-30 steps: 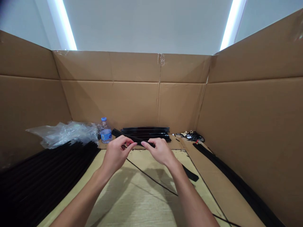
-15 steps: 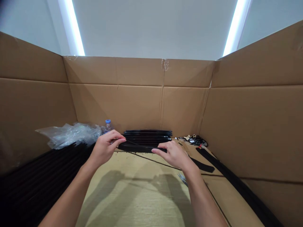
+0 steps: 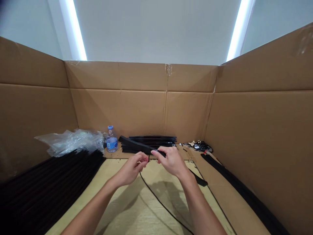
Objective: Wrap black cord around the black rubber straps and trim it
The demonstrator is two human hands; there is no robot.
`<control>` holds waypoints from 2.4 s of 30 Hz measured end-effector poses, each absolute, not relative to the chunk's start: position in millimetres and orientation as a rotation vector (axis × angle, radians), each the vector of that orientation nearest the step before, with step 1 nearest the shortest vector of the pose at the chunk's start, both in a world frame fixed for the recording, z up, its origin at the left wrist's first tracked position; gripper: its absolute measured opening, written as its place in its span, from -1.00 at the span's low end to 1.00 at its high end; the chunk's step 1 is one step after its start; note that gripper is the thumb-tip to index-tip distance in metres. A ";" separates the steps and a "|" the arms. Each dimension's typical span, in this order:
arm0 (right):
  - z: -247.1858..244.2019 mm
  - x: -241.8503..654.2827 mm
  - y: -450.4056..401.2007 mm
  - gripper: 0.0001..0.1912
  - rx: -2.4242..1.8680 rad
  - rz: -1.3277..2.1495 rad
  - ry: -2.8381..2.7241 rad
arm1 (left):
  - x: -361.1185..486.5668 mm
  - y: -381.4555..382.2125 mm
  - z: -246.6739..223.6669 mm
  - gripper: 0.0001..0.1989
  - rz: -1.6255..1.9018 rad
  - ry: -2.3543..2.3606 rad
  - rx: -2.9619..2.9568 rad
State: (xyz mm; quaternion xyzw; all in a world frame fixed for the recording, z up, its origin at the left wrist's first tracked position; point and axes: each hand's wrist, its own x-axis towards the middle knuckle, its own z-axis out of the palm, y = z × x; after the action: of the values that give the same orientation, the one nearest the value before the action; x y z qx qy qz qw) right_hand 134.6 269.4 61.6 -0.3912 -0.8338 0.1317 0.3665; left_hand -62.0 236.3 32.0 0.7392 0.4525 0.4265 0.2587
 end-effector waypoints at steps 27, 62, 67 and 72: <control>46.7 119.3 274.2 -0.41 -1.144 0.163 -2.052 | -40.3 236.2 22.3 -0.79 1.600 1.450 2.234; 12.0 95.6 269.1 -0.32 -1.334 -0.225 -2.508 | -91.2 255.7 26.3 -0.85 1.188 1.439 2.611; 8.4 93.1 269.8 -0.42 -1.307 -0.277 -2.504 | -91.7 257.4 29.4 -0.87 1.234 1.540 2.484; 1.8 91.3 272.1 -0.46 -1.276 -0.367 -2.507 | -87.7 254.3 34.0 -0.90 1.222 1.681 2.343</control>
State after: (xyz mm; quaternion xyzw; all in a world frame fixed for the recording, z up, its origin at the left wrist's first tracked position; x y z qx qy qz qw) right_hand 91.3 272.1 1.8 -0.4447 -0.8734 -0.1278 0.1519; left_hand -87.7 254.3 34.0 0.7481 0.5368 0.3901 0.0049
